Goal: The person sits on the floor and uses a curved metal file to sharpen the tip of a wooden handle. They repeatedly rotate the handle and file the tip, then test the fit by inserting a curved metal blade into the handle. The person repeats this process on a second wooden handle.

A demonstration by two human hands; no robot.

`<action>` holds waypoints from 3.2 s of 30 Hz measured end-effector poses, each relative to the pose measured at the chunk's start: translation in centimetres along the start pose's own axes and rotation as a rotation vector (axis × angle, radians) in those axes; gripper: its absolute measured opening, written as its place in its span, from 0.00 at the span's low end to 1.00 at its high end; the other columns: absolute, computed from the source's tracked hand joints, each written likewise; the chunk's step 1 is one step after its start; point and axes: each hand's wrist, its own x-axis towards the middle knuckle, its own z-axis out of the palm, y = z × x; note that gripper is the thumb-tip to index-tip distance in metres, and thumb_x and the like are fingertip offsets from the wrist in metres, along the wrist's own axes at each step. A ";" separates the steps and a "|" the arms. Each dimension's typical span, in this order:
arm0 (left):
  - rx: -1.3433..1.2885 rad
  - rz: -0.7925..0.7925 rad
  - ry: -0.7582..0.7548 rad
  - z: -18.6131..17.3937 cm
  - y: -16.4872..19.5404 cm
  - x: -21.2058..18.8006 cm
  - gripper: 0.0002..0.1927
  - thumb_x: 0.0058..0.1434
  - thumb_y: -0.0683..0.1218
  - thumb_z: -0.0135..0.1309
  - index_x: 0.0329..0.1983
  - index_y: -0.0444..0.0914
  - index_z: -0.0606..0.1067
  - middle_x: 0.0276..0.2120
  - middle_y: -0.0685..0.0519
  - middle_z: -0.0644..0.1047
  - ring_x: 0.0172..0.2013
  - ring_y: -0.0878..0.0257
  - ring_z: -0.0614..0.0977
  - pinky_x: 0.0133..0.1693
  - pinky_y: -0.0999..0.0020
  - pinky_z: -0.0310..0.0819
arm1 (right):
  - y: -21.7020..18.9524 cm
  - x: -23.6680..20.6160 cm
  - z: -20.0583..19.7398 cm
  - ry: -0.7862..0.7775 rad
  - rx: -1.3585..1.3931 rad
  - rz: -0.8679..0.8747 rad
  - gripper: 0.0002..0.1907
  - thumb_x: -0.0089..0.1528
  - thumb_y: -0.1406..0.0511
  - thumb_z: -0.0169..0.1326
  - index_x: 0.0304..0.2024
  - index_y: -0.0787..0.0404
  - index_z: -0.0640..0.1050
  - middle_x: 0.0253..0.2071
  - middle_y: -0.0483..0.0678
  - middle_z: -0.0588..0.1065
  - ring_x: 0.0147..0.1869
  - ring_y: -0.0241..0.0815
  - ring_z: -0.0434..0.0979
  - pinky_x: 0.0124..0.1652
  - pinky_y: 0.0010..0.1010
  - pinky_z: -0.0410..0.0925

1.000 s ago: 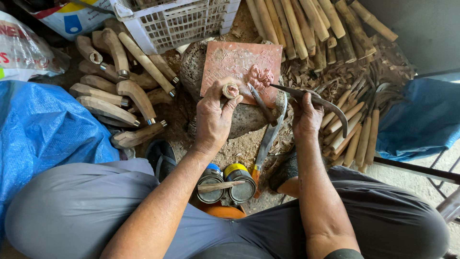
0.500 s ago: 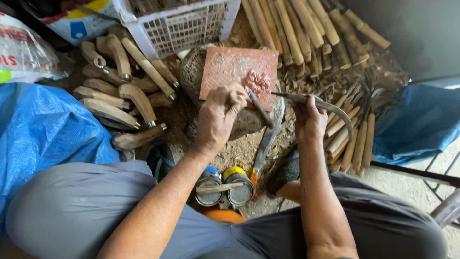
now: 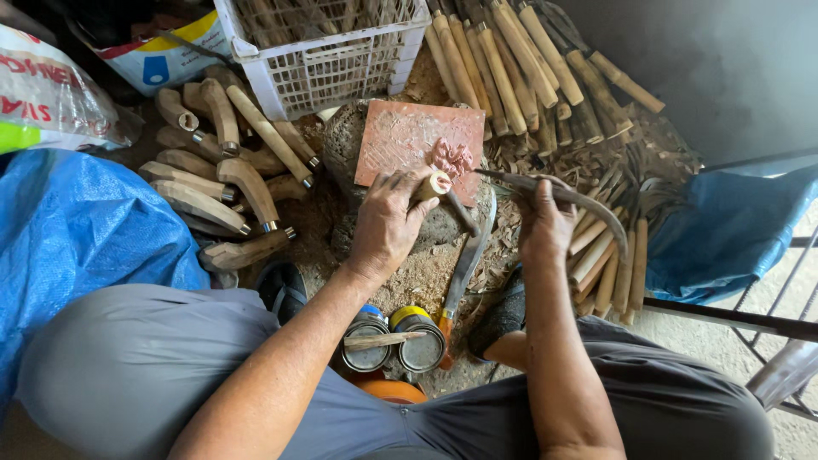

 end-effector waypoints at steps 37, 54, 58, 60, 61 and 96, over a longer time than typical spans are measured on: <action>-0.057 -0.063 -0.001 -0.6 -1.0 -0.1 0.24 0.63 0.44 0.62 0.62 0.40 0.73 0.48 0.47 0.81 0.49 0.51 0.80 0.52 0.58 0.78 | 3.0 0.2 0.6 -0.122 0.071 0.052 0.08 0.67 0.69 0.58 0.49 0.64 0.77 0.45 0.52 0.79 0.50 0.49 0.83 0.45 0.40 0.80; -0.035 -0.061 0.002 -0.1 -1.7 -0.2 0.23 0.64 0.46 0.61 0.63 0.42 0.73 0.49 0.48 0.82 0.48 0.54 0.81 0.52 0.60 0.79 | 3.1 -0.3 0.9 -0.126 0.072 0.174 0.08 0.67 0.68 0.56 0.48 0.63 0.74 0.44 0.54 0.80 0.48 0.50 0.84 0.46 0.40 0.81; -0.018 -0.082 -0.013 -0.1 -1.6 -0.2 0.23 0.64 0.46 0.62 0.62 0.41 0.73 0.48 0.48 0.82 0.48 0.54 0.81 0.51 0.59 0.79 | 2.3 -0.2 0.9 -0.157 0.097 0.138 0.07 0.69 0.68 0.56 0.48 0.64 0.75 0.43 0.54 0.80 0.49 0.49 0.83 0.47 0.40 0.80; -0.010 -0.051 0.004 -0.1 -1.4 -0.1 0.23 0.63 0.46 0.62 0.62 0.41 0.73 0.50 0.48 0.82 0.48 0.53 0.80 0.51 0.58 0.78 | 1.7 0.1 0.8 -0.166 0.106 0.119 0.06 0.68 0.68 0.56 0.47 0.62 0.75 0.42 0.52 0.81 0.48 0.49 0.84 0.46 0.39 0.80; -0.024 -0.056 0.006 -0.1 -1.4 -0.1 0.23 0.63 0.46 0.62 0.61 0.41 0.74 0.50 0.49 0.82 0.48 0.54 0.81 0.51 0.59 0.78 | 1.3 0.2 0.8 -0.177 0.138 0.118 0.06 0.68 0.68 0.56 0.47 0.63 0.76 0.42 0.51 0.81 0.48 0.48 0.83 0.46 0.39 0.80; -0.063 -0.114 -0.107 0.4 0.1 -0.2 0.24 0.62 0.46 0.63 0.62 0.40 0.76 0.44 0.49 0.84 0.43 0.56 0.81 0.48 0.62 0.80 | -9.9 -9.1 6.0 -0.761 -0.144 -0.508 0.04 0.70 0.71 0.59 0.48 0.64 0.80 0.48 0.56 0.80 0.52 0.47 0.84 0.48 0.36 0.81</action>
